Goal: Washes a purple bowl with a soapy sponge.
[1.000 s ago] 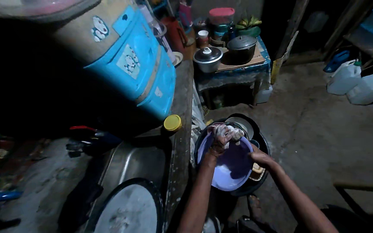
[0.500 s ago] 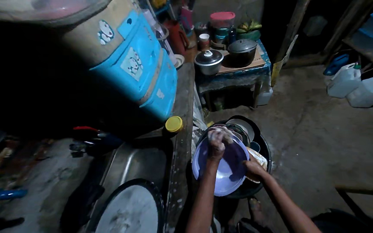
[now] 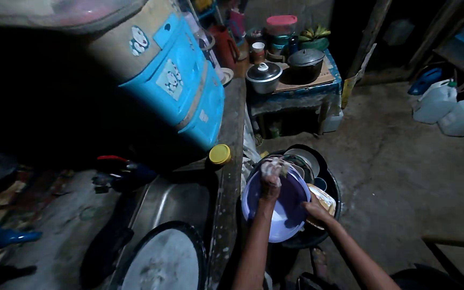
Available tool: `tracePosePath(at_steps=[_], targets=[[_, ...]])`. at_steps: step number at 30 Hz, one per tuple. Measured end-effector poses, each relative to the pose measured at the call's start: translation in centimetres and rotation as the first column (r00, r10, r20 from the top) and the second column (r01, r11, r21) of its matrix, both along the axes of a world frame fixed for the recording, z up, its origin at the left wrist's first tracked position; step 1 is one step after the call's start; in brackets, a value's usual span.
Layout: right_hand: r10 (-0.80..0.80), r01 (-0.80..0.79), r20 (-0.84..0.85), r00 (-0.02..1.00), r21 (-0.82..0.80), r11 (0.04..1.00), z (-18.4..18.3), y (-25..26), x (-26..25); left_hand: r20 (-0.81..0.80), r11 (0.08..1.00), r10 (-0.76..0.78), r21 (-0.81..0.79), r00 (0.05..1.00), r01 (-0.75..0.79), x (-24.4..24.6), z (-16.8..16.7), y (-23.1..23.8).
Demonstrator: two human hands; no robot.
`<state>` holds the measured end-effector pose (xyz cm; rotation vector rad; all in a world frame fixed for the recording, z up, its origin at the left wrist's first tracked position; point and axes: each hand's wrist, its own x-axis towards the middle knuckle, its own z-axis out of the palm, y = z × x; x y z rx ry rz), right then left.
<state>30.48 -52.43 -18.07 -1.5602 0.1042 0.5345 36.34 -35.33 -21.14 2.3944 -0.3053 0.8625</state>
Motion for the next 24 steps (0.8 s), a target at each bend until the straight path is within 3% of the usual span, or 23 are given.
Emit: tracePosePath(at_steps=[3, 5, 9, 12, 14, 16, 18, 22, 24], targets=[[-0.010, 0.010, -0.003, 1.000, -0.004, 1.000, -0.2, 0.1, 0.1, 0.007, 0.984, -0.161, 0.081, 0.987, 0.160, 0.0, 0.3, -0.5], [-0.004, 0.004, -0.014, 1.000, -0.012, 1.000, 0.2, -0.1, 0.3, -0.013, 0.999, -0.049, 0.013, 0.999, 0.050, 0.7, 0.4, 0.8], [-0.054, 0.050, 0.109, 0.993, 0.038, 0.998, -0.7, -0.5, -0.2, -0.338, 0.959, 0.231, -0.081, 0.912, -0.273, -0.3, 1.8, 2.1], [-0.095, 0.078, 0.251, 0.963, 0.079, 0.994, -3.2, -0.3, -1.3, -0.540, 0.888, 0.344, -0.080, 0.768, -0.454, -2.4, 2.0, 1.7], [-0.073, 0.060, 0.169, 0.983, 0.082, 0.995, -3.8, -0.5, -2.2, -0.535, 0.873, 0.332, -0.136, 0.777, -0.467, -2.8, 1.3, 1.7], [0.013, -0.013, 0.005, 1.000, 0.170, 0.985, -3.7, -1.6, -2.2, -0.389, 0.946, 0.204, -0.158, 0.898, -0.283, -2.5, 1.0, 2.0], [0.115, -0.108, -0.016, 0.993, 0.224, 0.969, -3.1, -2.7, -0.9, -0.243, 0.996, -0.054, -0.088, 0.968, 0.033, -1.6, 0.7, 2.1], [0.213, -0.214, 0.025, 0.977, 0.025, 0.977, 0.0, -4.2, 2.1, -0.258, 0.878, -0.451, 0.047, 0.855, 0.477, -0.9, 4.8, -1.3], [0.202, -0.199, 0.040, 0.979, -0.073, 0.977, 0.8, -4.1, 2.6, -0.189, 0.839, -0.498, 0.143, 0.846, 0.525, 0.2, 4.9, -2.0]])
